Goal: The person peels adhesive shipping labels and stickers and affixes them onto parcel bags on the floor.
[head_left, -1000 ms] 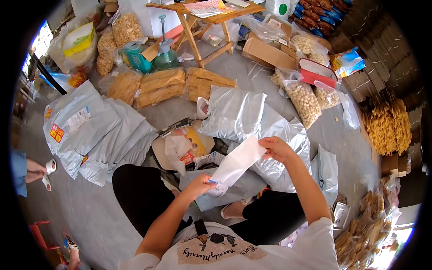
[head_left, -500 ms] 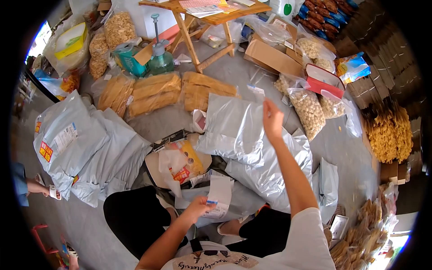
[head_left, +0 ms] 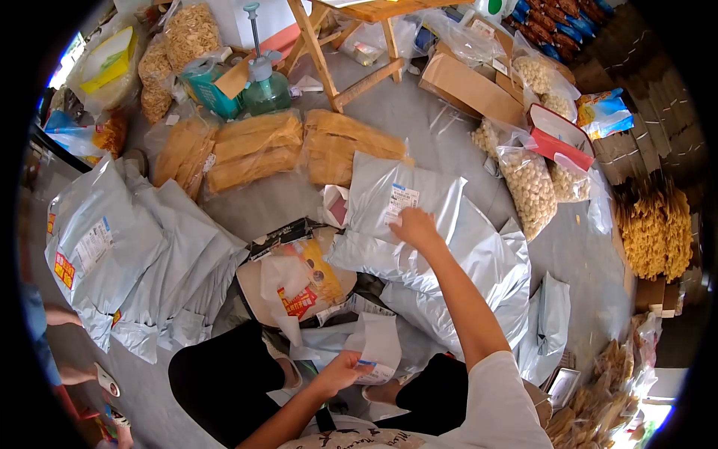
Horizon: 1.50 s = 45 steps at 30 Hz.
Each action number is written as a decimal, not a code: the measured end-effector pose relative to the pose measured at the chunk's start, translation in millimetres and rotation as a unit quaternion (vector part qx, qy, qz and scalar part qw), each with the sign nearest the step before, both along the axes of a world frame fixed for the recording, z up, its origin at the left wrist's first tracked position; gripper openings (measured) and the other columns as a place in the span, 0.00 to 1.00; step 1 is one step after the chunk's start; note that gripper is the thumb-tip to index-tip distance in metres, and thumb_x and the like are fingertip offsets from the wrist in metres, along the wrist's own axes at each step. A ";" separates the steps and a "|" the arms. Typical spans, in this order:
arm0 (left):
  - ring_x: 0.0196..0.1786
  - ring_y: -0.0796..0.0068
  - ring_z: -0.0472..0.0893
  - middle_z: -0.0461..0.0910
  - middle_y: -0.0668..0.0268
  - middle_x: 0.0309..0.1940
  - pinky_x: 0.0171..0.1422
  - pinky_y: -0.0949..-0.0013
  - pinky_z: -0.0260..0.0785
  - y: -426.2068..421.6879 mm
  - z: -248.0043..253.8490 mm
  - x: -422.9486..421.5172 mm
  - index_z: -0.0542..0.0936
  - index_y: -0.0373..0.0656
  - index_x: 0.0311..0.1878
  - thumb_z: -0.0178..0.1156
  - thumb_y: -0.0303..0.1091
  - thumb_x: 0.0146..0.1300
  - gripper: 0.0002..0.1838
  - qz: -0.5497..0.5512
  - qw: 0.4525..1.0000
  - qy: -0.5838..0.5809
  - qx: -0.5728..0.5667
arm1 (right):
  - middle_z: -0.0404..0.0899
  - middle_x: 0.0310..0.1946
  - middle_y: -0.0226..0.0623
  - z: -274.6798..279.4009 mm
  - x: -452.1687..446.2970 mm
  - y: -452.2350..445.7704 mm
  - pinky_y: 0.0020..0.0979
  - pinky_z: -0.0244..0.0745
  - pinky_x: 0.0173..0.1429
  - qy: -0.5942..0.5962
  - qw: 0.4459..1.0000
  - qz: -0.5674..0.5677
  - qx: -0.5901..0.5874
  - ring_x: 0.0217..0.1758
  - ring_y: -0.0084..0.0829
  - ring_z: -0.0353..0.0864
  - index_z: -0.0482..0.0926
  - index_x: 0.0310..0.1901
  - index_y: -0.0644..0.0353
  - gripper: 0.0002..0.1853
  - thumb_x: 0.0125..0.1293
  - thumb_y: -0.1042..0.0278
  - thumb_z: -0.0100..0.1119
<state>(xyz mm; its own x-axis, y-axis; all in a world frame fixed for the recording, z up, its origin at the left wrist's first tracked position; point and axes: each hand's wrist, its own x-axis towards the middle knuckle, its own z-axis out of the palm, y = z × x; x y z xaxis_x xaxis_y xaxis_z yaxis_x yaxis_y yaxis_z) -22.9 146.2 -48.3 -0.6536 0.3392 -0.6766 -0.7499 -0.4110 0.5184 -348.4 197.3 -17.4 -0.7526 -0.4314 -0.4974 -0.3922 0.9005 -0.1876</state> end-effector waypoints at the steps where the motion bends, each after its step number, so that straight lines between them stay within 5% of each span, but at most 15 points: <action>1: 0.40 0.78 0.78 0.79 0.65 0.39 0.47 0.74 0.67 0.2 0.8 -0.6 0.76 0.35 0.46 0.57 0.28 0.59 0.12 -0.001 1.000 -0.001 0.001 | 0.61 0.59 0.49 8.3 -5.2 -4.2 0.48 0.55 0.63 0.011 0.999 0.027 0.016 0.62 0.46 0.60 0.68 0.51 0.66 0.22 0.57 0.62 0.50; 2: 0.40 0.79 0.77 0.79 0.66 0.39 0.48 0.75 0.67 0.2 1.9 -1.3 0.76 0.35 0.46 0.56 0.28 0.59 0.12 0.015 1.000 0.009 0.021 | 0.61 0.59 0.49 -3.1 -10.6 -6.7 0.48 0.55 0.63 0.011 0.999 0.027 0.014 0.62 0.46 0.60 0.68 0.51 0.66 0.22 0.57 0.62 0.50; 3: 0.40 0.79 0.77 0.79 0.66 0.39 0.48 0.75 0.67 -0.9 3.0 -3.1 0.76 0.36 0.46 0.56 0.28 0.59 0.12 0.031 0.999 0.020 0.039 | 0.59 0.60 0.50 -26.2 -18.4 -10.0 0.50 0.51 0.64 0.213 0.968 0.003 -0.131 0.64 0.48 0.57 0.65 0.55 0.64 0.24 0.59 0.60 0.49; 4: 0.40 0.79 0.77 0.79 0.66 0.39 0.48 0.75 0.67 -3.1 4.4 -5.7 0.76 0.36 0.46 0.56 0.28 0.59 0.12 0.031 0.999 0.021 0.036 | 0.58 0.61 0.50 -51.7 -26.7 -13.1 0.53 0.46 0.66 0.401 0.875 -0.022 -0.269 0.66 0.49 0.53 0.62 0.59 0.61 0.26 0.61 0.57 0.47; 8: 0.41 0.80 0.75 0.78 0.67 0.40 0.48 0.75 0.66 -5.6 7.3 -9.2 0.75 0.35 0.47 0.54 0.28 0.61 0.12 0.072 0.997 0.007 -0.025 | 0.46 0.66 0.50 -152.8 -13.4 2.7 0.52 0.36 0.68 0.213 0.968 0.005 -0.135 0.69 0.50 0.43 0.53 0.64 0.61 0.32 0.64 0.48 0.40; 11: 0.40 0.80 0.76 0.78 0.66 0.41 0.48 0.75 0.67 -5.3 17.6 -11.1 0.73 0.35 0.48 0.53 0.29 0.62 0.13 0.156 0.987 0.032 0.005 | 0.42 0.68 0.49 -106.8 1.7 -1.1 0.52 0.34 0.68 0.203 0.957 -0.012 -0.209 0.70 0.49 0.40 0.52 0.65 0.60 0.32 0.65 0.48 0.38; 15: 0.40 0.80 0.77 0.78 0.65 0.40 0.47 0.76 0.68 -8.5 25.9 -19.6 0.73 0.35 0.49 0.52 0.29 0.63 0.13 0.235 0.970 0.060 -0.002 | 0.49 0.65 0.52 -77.0 31.0 29.8 0.45 0.41 0.69 0.086 0.986 0.057 -0.131 0.69 0.51 0.46 0.56 0.63 0.62 0.30 0.65 0.53 0.42; 17: 0.38 0.81 0.77 0.78 0.66 0.39 0.45 0.77 0.69 -8.4 30.9 -23.1 0.73 0.35 0.47 0.53 0.29 0.62 0.12 0.244 0.966 0.079 0.003 | 0.59 0.60 0.55 -36.2 48.9 39.3 0.37 0.52 0.66 0.034 0.906 -0.071 -0.417 0.65 0.51 0.55 0.64 0.58 0.65 0.24 0.65 0.58 0.46; 21: 0.36 0.83 0.77 0.79 0.67 0.36 0.42 0.78 0.69 -3.5 37.3 -28.7 0.75 0.35 0.44 0.54 0.30 0.61 0.11 0.281 0.952 0.115 -0.023 | 0.72 0.48 0.54 38.7 127.3 74.8 0.31 0.64 0.57 0.108 0.896 -0.055 -0.428 0.53 0.47 0.71 0.71 0.50 0.69 0.20 0.64 0.60 0.48; 23: 0.35 0.83 0.77 0.79 0.68 0.35 0.40 0.79 0.68 -0.8 46.6 -29.5 0.75 0.36 0.43 0.55 0.30 0.61 0.10 0.280 0.946 0.155 -0.047 | 0.77 0.38 0.49 74.5 173.5 92.9 0.30 0.68 0.47 -0.094 0.898 -0.152 -0.402 0.40 0.35 0.75 0.74 0.45 0.69 0.19 0.64 0.59 0.49; 31: 0.35 0.84 0.76 0.79 0.67 0.34 0.40 0.79 0.67 14.5 102.0 -25.7 0.75 0.37 0.45 0.56 0.32 0.60 0.12 0.240 0.942 0.233 -0.008 | 0.76 0.20 0.35 70.7 285.3 131.2 0.23 0.66 0.28 -0.106 0.836 -0.137 -0.521 0.22 0.18 0.69 0.74 0.38 0.71 0.10 0.62 0.71 0.53; 34: 0.37 0.82 0.77 0.79 0.66 0.37 0.42 0.78 0.67 16.6 117.7 -14.4 0.71 0.36 0.50 0.57 0.32 0.60 0.17 0.158 0.951 0.262 -0.041 | 0.75 0.19 0.28 94.3 292.6 129.4 0.18 0.64 0.21 -0.121 0.720 -0.306 -0.610 0.18 0.13 0.68 0.75 0.34 0.67 0.08 0.64 0.71 0.51; 39: 0.36 0.82 0.76 0.80 0.65 0.34 0.43 0.77 0.68 23.2 103.1 9.3 0.76 0.33 0.45 0.57 0.31 0.59 0.13 0.030 0.960 0.265 -0.084 | 0.75 0.18 0.28 109.4 295.3 140.3 0.18 0.64 0.22 -0.063 0.739 -0.306 -0.597 0.18 0.13 0.67 0.74 0.32 0.68 0.08 0.63 0.70 0.51; 45: 0.33 0.84 0.76 0.80 0.67 0.34 0.40 0.79 0.67 32.3 99.5 19.2 0.78 0.33 0.42 0.57 0.30 0.59 0.12 0.031 0.970 0.223 -0.094 | 0.75 0.19 0.28 113.3 303.1 148.8 0.18 0.65 0.22 -0.030 0.744 -0.319 -0.586 0.19 0.13 0.68 0.74 0.33 0.68 0.09 0.64 0.70 0.50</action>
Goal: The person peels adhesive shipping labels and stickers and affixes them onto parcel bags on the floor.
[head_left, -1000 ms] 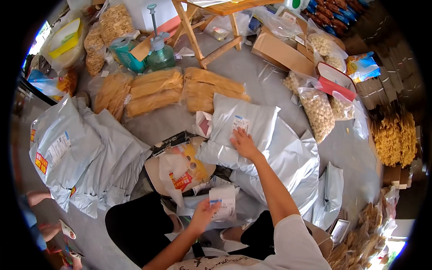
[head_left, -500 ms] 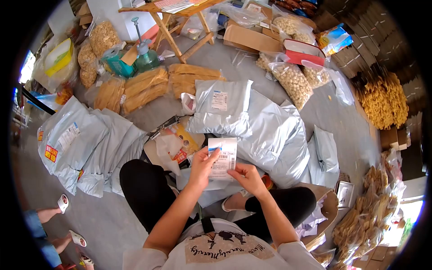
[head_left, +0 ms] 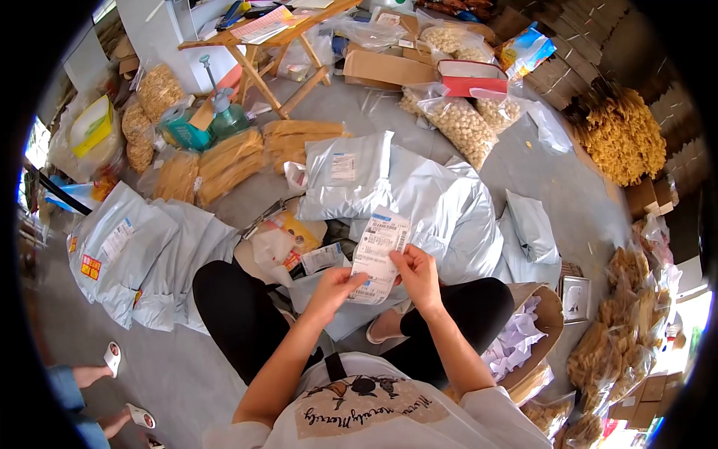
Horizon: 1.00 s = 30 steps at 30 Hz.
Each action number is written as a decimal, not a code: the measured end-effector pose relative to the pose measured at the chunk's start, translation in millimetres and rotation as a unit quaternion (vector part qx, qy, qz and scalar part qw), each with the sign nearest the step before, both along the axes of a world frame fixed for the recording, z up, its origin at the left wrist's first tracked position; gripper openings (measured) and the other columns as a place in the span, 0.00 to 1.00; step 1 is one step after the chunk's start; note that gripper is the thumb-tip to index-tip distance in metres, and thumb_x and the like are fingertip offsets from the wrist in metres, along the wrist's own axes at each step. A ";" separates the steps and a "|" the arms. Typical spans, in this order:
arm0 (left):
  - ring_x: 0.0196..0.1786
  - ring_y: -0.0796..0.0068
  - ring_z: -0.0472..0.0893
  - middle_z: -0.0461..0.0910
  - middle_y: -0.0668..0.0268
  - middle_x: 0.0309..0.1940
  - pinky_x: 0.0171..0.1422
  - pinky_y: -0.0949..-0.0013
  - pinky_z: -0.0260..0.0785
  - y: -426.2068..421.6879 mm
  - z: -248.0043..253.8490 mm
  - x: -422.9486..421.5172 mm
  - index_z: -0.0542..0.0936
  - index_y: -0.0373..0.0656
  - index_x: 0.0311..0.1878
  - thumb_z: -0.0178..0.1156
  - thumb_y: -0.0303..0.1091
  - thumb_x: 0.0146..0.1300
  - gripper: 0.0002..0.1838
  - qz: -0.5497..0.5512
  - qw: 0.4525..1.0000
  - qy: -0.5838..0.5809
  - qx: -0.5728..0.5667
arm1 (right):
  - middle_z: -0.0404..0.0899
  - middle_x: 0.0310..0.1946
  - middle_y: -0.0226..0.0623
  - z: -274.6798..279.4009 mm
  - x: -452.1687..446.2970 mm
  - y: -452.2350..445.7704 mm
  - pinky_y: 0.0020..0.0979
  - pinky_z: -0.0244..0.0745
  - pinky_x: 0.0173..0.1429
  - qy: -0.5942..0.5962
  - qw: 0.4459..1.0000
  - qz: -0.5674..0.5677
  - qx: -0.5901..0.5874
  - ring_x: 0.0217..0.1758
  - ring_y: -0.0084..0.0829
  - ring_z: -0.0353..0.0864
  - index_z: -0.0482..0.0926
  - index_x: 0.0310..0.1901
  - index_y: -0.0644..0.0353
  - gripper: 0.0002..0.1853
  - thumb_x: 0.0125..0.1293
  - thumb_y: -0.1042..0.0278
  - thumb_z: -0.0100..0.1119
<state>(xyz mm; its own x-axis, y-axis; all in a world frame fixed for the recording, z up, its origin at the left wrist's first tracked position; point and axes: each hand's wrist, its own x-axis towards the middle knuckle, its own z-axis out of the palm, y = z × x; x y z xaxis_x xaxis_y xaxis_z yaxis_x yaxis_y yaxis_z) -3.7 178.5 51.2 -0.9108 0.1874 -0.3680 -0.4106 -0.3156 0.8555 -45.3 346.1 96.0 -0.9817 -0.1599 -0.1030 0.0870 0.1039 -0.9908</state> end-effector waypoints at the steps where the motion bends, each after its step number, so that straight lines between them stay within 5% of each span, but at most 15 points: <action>1: 0.33 0.84 0.76 0.80 0.67 0.34 0.40 0.79 0.67 0.6 -0.6 0.8 0.78 0.33 0.42 0.57 0.30 0.59 0.12 -0.003 1.000 0.004 0.002 | 0.75 0.19 0.27 0.0 0.5 1.7 0.17 0.64 0.22 -0.001 1.000 0.002 0.004 0.18 0.13 0.68 0.74 0.33 0.68 0.09 0.64 0.70 0.50; 4: 0.33 0.85 0.76 0.80 0.66 0.33 0.39 0.80 0.67 2.8 -2.6 4.5 0.78 0.33 0.42 0.57 0.30 0.59 0.11 -0.050 0.997 0.063 0.003 | 0.78 0.25 0.33 -9.2 2.4 10.1 0.19 0.69 0.28 -0.031 0.999 0.013 0.002 0.26 0.15 0.73 0.74 0.36 0.70 0.09 0.62 0.71 0.53; 7: 0.33 0.85 0.75 0.80 0.67 0.32 0.38 0.80 0.66 6.0 -6.6 3.0 0.78 0.33 0.42 0.56 0.29 0.59 0.10 -0.007 1.000 0.020 0.007 | 0.75 0.44 0.47 -13.9 5.2 3.9 0.36 0.69 0.53 0.264 0.911 -0.214 0.232 0.51 0.37 0.74 0.75 0.44 0.68 0.15 0.54 0.74 0.60; 14: 0.27 0.90 0.70 0.77 0.73 0.28 0.31 0.82 0.61 9.3 -10.0 3.3 0.79 0.35 0.36 0.56 0.27 0.59 0.06 0.003 0.998 0.056 -0.002 | 0.78 0.40 0.40 -4.2 18.3 5.3 0.36 0.68 0.52 0.370 0.880 0.147 0.257 0.49 0.38 0.75 0.76 0.41 0.66 0.15 0.49 0.72 0.61; 21: 0.22 0.90 0.54 0.58 0.82 0.16 0.22 0.77 0.45 12.0 -1.6 -0.6 0.75 0.38 0.22 0.55 0.25 0.59 0.09 -0.039 0.981 0.112 -0.156 | 0.78 0.34 0.41 -16.8 12.7 12.4 0.33 0.73 0.43 0.431 0.847 0.136 0.279 0.40 0.39 0.78 0.78 0.37 0.65 0.15 0.43 0.77 0.59; 25: 0.22 0.90 0.53 0.58 0.82 0.16 0.22 0.76 0.43 17.3 2.8 -9.3 0.70 0.37 0.19 0.54 0.23 0.58 0.11 -0.038 0.978 0.141 -0.152 | 0.79 0.33 0.42 -14.6 9.4 18.3 0.34 0.73 0.42 0.417 0.855 0.122 0.283 0.39 0.42 0.78 0.77 0.37 0.65 0.13 0.44 0.79 0.57; 28: 0.22 0.91 0.60 0.66 0.80 0.17 0.24 0.79 0.51 13.8 -2.0 -16.2 0.75 0.34 0.25 0.53 0.22 0.58 0.07 -0.102 0.956 0.148 -0.234 | 0.79 0.29 0.40 -14.3 5.0 24.3 0.31 0.74 0.37 0.420 0.863 0.103 0.261 0.33 0.34 0.80 0.78 0.37 0.66 0.10 0.50 0.78 0.57; 30: 0.26 0.89 0.69 0.76 0.75 0.23 0.30 0.80 0.62 15.5 -0.9 -19.1 0.79 0.32 0.33 0.54 0.22 0.57 0.05 -0.082 0.983 0.119 -0.117 | 0.78 0.24 0.40 -8.9 3.9 32.0 0.27 0.72 0.31 0.123 0.973 0.068 0.181 0.27 0.27 0.79 0.78 0.39 0.65 0.09 0.55 0.76 0.56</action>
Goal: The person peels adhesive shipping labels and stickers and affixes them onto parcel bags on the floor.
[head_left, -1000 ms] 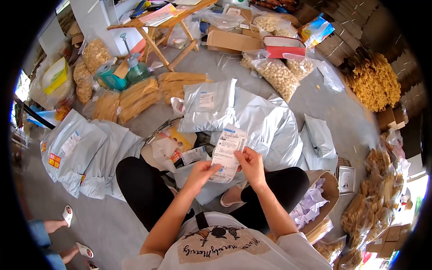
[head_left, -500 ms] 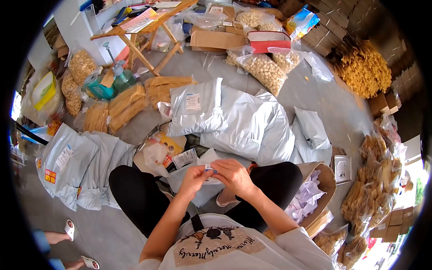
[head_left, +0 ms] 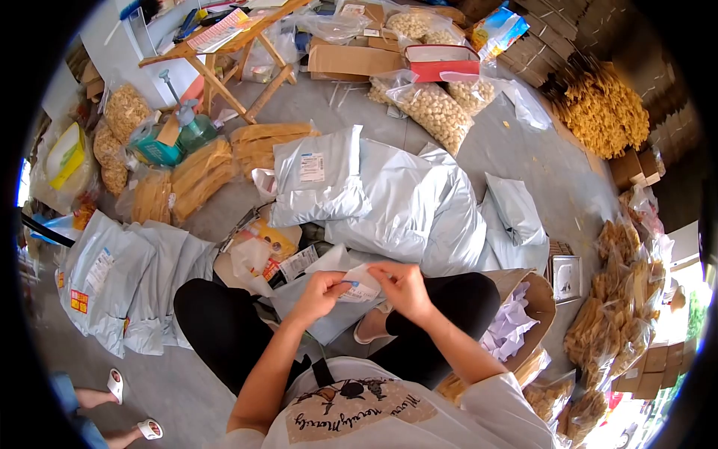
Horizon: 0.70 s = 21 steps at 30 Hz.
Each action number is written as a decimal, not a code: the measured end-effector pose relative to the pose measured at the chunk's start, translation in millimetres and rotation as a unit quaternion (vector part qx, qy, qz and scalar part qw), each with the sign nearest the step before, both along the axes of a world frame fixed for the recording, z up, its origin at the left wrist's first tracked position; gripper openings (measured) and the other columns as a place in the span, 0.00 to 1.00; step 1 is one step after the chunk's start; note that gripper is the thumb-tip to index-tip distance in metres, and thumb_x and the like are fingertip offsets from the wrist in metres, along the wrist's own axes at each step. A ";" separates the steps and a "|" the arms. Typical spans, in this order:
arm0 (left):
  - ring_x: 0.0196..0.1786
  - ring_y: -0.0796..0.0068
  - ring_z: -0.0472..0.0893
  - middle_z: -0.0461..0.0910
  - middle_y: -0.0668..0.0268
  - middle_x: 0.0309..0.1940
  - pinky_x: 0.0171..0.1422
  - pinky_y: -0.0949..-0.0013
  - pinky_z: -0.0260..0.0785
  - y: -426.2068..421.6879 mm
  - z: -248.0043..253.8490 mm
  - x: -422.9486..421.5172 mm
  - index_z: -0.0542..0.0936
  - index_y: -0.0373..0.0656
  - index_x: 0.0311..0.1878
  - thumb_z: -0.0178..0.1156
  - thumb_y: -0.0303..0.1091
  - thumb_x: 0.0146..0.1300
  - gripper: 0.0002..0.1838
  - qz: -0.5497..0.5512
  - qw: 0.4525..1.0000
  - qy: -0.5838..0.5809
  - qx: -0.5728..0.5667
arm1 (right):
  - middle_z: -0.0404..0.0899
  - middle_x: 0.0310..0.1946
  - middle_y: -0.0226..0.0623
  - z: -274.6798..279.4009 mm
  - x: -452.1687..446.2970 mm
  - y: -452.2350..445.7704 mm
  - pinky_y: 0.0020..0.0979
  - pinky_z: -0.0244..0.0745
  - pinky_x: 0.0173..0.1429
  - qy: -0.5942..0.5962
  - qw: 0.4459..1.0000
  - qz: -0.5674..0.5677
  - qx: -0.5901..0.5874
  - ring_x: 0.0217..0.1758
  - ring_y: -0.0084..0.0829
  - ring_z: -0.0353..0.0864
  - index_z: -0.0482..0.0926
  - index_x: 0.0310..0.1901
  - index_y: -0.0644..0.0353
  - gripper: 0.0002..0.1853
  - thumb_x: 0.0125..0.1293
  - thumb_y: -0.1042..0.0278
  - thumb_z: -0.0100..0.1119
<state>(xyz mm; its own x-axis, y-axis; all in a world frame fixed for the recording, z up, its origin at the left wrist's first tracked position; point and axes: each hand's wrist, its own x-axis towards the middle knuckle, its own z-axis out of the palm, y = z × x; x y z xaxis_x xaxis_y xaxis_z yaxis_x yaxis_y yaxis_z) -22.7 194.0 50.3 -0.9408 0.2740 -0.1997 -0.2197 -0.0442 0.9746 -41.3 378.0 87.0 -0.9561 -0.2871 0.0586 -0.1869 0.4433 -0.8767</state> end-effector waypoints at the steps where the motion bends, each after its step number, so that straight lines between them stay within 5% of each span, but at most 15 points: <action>1: 0.26 0.89 0.69 0.76 0.75 0.23 0.30 0.80 0.62 -4.2 -3.7 -2.8 0.79 0.32 0.33 0.54 0.22 0.57 0.05 0.000 1.000 -0.001 0.000 | 0.77 0.20 0.34 -4.6 -9.9 5.0 0.22 0.69 0.24 -0.051 0.997 -0.012 -0.063 0.23 0.20 0.75 0.79 0.40 0.65 0.09 0.59 0.72 0.56; 2: 0.29 0.87 0.72 0.78 0.72 0.27 0.34 0.80 0.64 -13.6 -11.4 -6.9 0.78 0.31 0.36 0.54 0.22 0.57 0.06 -0.036 0.999 -0.033 -0.011 | 0.77 0.23 0.29 -2.8 -21.0 17.9 0.21 0.69 0.21 -0.225 0.967 -0.011 -0.119 0.23 0.19 0.74 0.78 0.40 0.65 0.09 0.60 0.71 0.54; 4: 0.32 0.85 0.75 0.80 0.69 0.31 0.38 0.80 0.67 -29.0 -27.3 -13.3 0.78 0.30 0.40 0.55 0.22 0.56 0.09 -0.072 0.995 -0.065 -0.021 | 0.78 0.27 0.29 -2.9 -46.1 36.1 0.19 0.70 0.21 -0.328 0.916 -0.049 -0.226 0.23 0.19 0.74 0.78 0.39 0.65 0.10 0.61 0.68 0.53; 10: 0.31 0.83 0.76 0.80 0.66 0.31 0.39 0.79 0.67 -44.5 -50.1 -15.0 0.78 0.30 0.40 0.56 0.22 0.55 0.10 -0.128 0.977 -0.172 0.005 | 0.78 0.31 0.35 -2.9 -146.6 111.1 0.28 0.81 0.33 -0.415 0.881 -0.077 -0.215 0.30 0.25 0.78 0.75 0.39 0.70 0.11 0.60 0.69 0.53; 12: 0.32 0.82 0.77 0.81 0.66 0.31 0.40 0.79 0.67 -50.0 -65.6 -14.7 0.78 0.30 0.39 0.56 0.23 0.55 0.09 -0.122 0.975 -0.187 -0.010 | 0.76 0.32 0.36 3.9 -175.1 120.3 0.29 0.81 0.35 -0.343 0.900 -0.151 -0.224 0.28 0.25 0.77 0.74 0.40 0.73 0.12 0.61 0.71 0.51; 15: 0.32 0.81 0.77 0.81 0.65 0.31 0.40 0.77 0.67 -49.3 -64.3 -14.4 0.79 0.31 0.37 0.55 0.24 0.56 0.08 -0.073 0.975 -0.208 0.021 | 0.72 0.25 0.31 -9.7 -206.9 117.5 0.27 0.81 0.36 -0.062 0.947 -0.246 -0.195 0.26 0.21 0.74 0.74 0.41 0.71 0.11 0.63 0.71 0.47; 16: 0.31 0.81 0.77 0.80 0.65 0.31 0.40 0.77 0.68 -48.4 -62.7 -15.6 0.79 0.31 0.36 0.54 0.24 0.57 0.07 -0.029 0.974 -0.214 0.067 | 0.77 0.28 0.38 -16.7 -211.5 107.4 0.31 0.79 0.38 0.027 0.955 -0.252 -0.151 0.27 0.31 0.78 0.74 0.43 0.70 0.11 0.63 0.72 0.46; 18: 0.31 0.81 0.77 0.80 0.65 0.31 0.40 0.77 0.68 -47.7 -66.3 -19.4 0.79 0.32 0.37 0.54 0.24 0.57 0.07 -0.034 0.973 -0.215 0.076 | 0.78 0.37 0.45 -25.7 -201.1 79.9 0.34 0.74 0.49 0.176 0.943 -0.250 0.128 0.39 0.43 0.79 0.74 0.44 0.69 0.11 0.63 0.73 0.46; 21: 0.32 0.81 0.77 0.80 0.65 0.31 0.40 0.77 0.67 -45.1 -72.0 -22.1 0.79 0.32 0.37 0.55 0.24 0.57 0.07 -0.034 0.972 -0.217 0.083 | 0.65 0.54 0.53 -86.6 -191.2 50.8 0.37 0.62 0.61 0.244 0.945 -0.185 0.119 0.58 0.52 0.64 0.69 0.51 0.67 0.16 0.60 0.78 0.45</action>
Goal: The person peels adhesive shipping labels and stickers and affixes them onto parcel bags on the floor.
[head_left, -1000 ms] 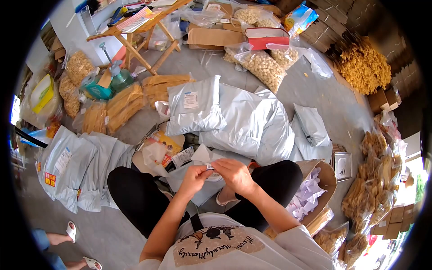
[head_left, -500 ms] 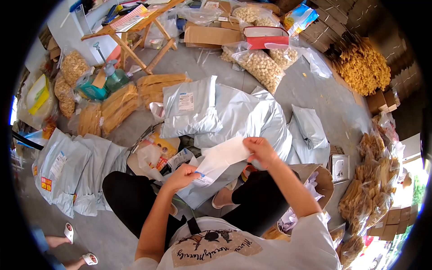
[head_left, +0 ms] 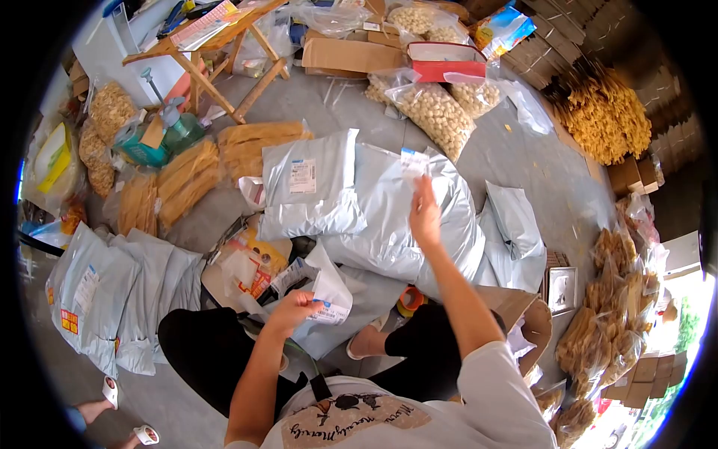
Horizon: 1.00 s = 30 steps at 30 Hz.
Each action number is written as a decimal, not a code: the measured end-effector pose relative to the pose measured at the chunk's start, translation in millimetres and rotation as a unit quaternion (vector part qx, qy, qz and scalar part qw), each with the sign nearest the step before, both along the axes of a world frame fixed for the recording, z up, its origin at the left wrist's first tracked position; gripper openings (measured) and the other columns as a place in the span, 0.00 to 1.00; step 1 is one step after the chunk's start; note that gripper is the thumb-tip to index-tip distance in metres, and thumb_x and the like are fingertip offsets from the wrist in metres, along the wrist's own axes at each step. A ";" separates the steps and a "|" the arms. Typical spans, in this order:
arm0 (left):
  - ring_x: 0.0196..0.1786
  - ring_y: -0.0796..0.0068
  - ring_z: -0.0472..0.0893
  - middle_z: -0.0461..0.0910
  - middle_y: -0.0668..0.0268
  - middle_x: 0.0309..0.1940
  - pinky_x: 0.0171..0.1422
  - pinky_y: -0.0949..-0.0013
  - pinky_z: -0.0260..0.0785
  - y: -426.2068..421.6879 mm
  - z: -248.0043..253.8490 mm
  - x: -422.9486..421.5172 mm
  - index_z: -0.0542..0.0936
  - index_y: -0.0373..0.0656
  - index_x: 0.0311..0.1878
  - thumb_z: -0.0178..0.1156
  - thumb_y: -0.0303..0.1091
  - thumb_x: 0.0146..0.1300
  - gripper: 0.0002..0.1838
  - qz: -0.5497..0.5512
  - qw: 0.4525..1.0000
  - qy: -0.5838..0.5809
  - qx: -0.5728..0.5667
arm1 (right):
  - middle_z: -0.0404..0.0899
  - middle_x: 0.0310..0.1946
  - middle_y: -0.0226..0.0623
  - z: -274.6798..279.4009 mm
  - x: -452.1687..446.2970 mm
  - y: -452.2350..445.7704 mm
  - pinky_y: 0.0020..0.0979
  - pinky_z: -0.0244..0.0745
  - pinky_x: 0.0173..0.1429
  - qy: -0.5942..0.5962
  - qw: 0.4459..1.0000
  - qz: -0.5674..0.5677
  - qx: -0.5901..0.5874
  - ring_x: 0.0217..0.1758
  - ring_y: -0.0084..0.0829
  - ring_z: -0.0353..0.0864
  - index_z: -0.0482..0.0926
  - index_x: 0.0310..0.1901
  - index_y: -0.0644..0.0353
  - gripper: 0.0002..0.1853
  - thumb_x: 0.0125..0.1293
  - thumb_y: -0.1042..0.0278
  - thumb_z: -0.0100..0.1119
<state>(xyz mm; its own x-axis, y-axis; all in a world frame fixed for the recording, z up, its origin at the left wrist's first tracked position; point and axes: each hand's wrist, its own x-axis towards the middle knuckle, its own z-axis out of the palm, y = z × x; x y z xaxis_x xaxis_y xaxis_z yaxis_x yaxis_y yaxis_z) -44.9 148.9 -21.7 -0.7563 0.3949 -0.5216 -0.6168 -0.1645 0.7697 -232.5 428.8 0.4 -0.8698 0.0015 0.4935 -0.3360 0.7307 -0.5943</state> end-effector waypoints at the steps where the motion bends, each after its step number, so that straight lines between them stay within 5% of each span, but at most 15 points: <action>1: 0.32 0.81 0.77 0.80 0.65 0.31 0.40 0.77 0.67 1.0 -1.9 -1.6 0.79 0.33 0.37 0.55 0.25 0.57 0.07 0.002 1.000 -0.002 -0.003 | 0.59 0.60 0.54 -22.5 5.7 -7.6 0.38 0.58 0.64 -0.006 1.000 0.001 0.030 0.64 0.52 0.56 0.66 0.54 0.66 0.19 0.58 0.80 0.45; 4: 0.32 0.82 0.77 0.80 0.66 0.31 0.40 0.77 0.67 2.0 -6.2 -2.6 0.79 0.33 0.36 0.55 0.24 0.57 0.07 0.008 1.000 -0.012 0.002 | 0.49 0.65 0.51 -98.7 26.5 -13.6 0.38 0.55 0.66 -0.069 0.991 0.013 0.116 0.68 0.53 0.47 0.62 0.58 0.63 0.24 0.56 0.82 0.44; 6: 0.32 0.82 0.76 0.80 0.67 0.31 0.39 0.77 0.67 -1.2 -20.1 1.9 0.78 0.32 0.37 0.55 0.23 0.57 0.07 -0.002 1.000 -0.014 -0.017 | 0.49 0.65 0.49 -129.4 30.4 -13.8 0.51 0.48 0.67 -0.169 0.960 0.014 0.221 0.68 0.55 0.44 0.62 0.57 0.62 0.26 0.53 0.80 0.46; 7: 0.32 0.82 0.76 0.80 0.67 0.31 0.39 0.77 0.67 0.0 -15.7 -0.2 0.78 0.32 0.37 0.55 0.23 0.57 0.07 -0.004 1.000 -0.013 -0.018 | 0.49 0.65 0.49 -113.4 25.6 -22.1 0.51 0.48 0.67 -0.169 0.961 0.012 0.220 0.68 0.55 0.44 0.62 0.57 0.62 0.26 0.53 0.80 0.46; 10: 0.32 0.83 0.76 0.80 0.67 0.32 0.39 0.78 0.67 9.5 2.4 -4.0 0.79 0.33 0.40 0.56 0.23 0.56 0.09 -0.014 0.999 -0.046 0.008 | 0.56 0.61 0.48 -59.7 6.7 -31.2 0.74 0.30 0.58 -0.412 0.877 -0.021 0.247 0.68 0.54 0.45 0.67 0.54 0.60 0.27 0.49 0.68 0.52; 13: 0.33 0.83 0.76 0.80 0.68 0.32 0.40 0.78 0.67 12.6 -5.2 -4.8 0.79 0.34 0.40 0.56 0.24 0.56 0.09 -0.048 0.998 -0.025 -0.023 | 0.58 0.60 0.47 -37.4 -14.1 -40.5 0.71 0.32 0.60 -0.340 0.894 -0.054 0.286 0.68 0.53 0.47 0.67 0.55 0.60 0.27 0.49 0.66 0.52; 14: 0.33 0.83 0.76 0.80 0.68 0.32 0.40 0.78 0.67 13.8 -4.9 -6.0 0.79 0.34 0.40 0.56 0.24 0.56 0.09 -0.051 0.998 -0.024 -0.022 | 0.52 0.64 0.47 -39.5 -21.1 -42.7 0.63 0.34 0.64 -0.321 0.892 -0.060 0.312 0.69 0.51 0.44 0.62 0.59 0.61 0.29 0.54 0.61 0.51; 17: 0.33 0.83 0.76 0.80 0.68 0.33 0.41 0.78 0.67 15.7 -1.5 -5.2 0.79 0.34 0.41 0.56 0.24 0.57 0.09 -0.042 0.998 -0.040 -0.006 | 0.47 0.66 0.49 -126.7 -24.3 -36.2 0.53 0.34 0.68 -0.171 0.966 0.001 0.195 0.70 0.49 0.41 0.55 0.63 0.63 0.32 0.61 0.55 0.47; 18: 0.34 0.83 0.76 0.80 0.68 0.33 0.42 0.78 0.67 17.6 -2.6 -5.5 0.79 0.34 0.41 0.56 0.25 0.57 0.09 -0.020 0.998 -0.055 0.010 | 0.42 0.67 0.49 -127.6 -15.3 -35.4 0.49 0.36 0.69 -0.176 0.946 -0.003 0.270 0.70 0.50 0.40 0.47 0.66 0.61 0.34 0.63 0.53 0.45; 25: 0.35 0.82 0.77 0.79 0.66 0.35 0.41 0.78 0.68 32.5 -0.2 -12.9 0.76 0.33 0.44 0.54 0.27 0.60 0.10 0.088 0.995 -0.008 0.047 | 0.39 0.67 0.56 -120.8 23.9 -24.9 0.51 0.34 0.69 -0.194 0.951 0.026 0.238 0.70 0.51 0.38 0.46 0.66 0.61 0.37 0.62 0.52 0.47; 27: 0.35 0.82 0.77 0.79 0.66 0.35 0.40 0.78 0.68 37.5 11.0 -19.6 0.76 0.33 0.44 0.53 0.27 0.61 0.10 0.111 0.993 0.017 0.042 | 0.42 0.66 0.58 -113.3 24.9 -19.0 0.54 0.39 0.67 -0.177 0.956 0.040 0.230 0.69 0.54 0.43 0.44 0.66 0.62 0.37 0.62 0.53 0.47; 29: 0.35 0.82 0.77 0.79 0.66 0.35 0.40 0.78 0.68 43.9 22.9 -23.9 0.76 0.33 0.44 0.52 0.27 0.61 0.10 0.135 0.989 0.039 0.038 | 0.47 0.64 0.60 -94.5 14.2 -16.4 0.50 0.45 0.67 -0.284 0.956 0.061 0.030 0.67 0.57 0.46 0.45 0.66 0.63 0.35 0.64 0.54 0.46; 30: 0.35 0.83 0.76 0.79 0.66 0.35 0.40 0.78 0.68 46.2 29.5 -25.8 0.75 0.33 0.44 0.52 0.27 0.62 0.10 0.134 0.988 0.070 0.037 | 0.64 0.55 0.60 -82.6 13.1 -19.8 0.41 0.58 0.62 -0.114 0.992 0.036 -0.029 0.60 0.55 0.61 0.58 0.61 0.65 0.28 0.66 0.54 0.43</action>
